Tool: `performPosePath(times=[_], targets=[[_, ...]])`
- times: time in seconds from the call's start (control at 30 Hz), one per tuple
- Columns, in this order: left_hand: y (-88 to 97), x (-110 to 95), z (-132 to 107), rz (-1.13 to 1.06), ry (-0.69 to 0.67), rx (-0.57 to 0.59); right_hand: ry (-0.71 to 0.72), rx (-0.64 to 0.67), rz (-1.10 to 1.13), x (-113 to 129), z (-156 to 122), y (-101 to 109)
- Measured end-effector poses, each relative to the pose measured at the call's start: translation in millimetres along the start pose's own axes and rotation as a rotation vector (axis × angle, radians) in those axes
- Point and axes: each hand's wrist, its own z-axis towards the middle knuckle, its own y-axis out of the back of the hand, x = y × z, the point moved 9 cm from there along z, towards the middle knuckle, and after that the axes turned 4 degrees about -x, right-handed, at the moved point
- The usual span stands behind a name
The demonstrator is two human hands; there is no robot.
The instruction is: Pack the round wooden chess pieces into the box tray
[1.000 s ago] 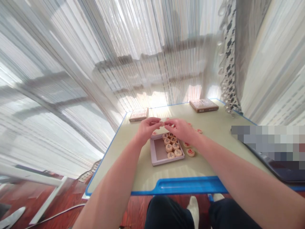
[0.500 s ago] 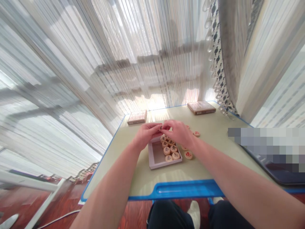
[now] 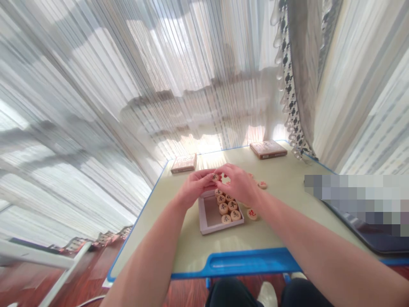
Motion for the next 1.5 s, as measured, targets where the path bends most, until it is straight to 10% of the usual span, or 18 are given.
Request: performPosePath(times=[0.2,0.4,0.57,0.9,1.5], targets=[[1.1,-3,-2,0.099,-0.028,-0.034,0.032,-0.032,-0.025,4,0,3],[28.6,-41,-23,0.718,-0.456,-0.522,-0.041,0.021,0.076,5,3,11],[30.6,-65,-56,0.676,-0.555,-0.714,-0.086,0.183,0.167,20,-9,16],[-40.9,-32,-131,1.142,-0.750,-0.453,-0.032,0.081,0.046,22,-77,16],[-54.1,-10,-123,1.235,-0.685,-0.305,-0.048,0.086,0.021,7,-75,2]])
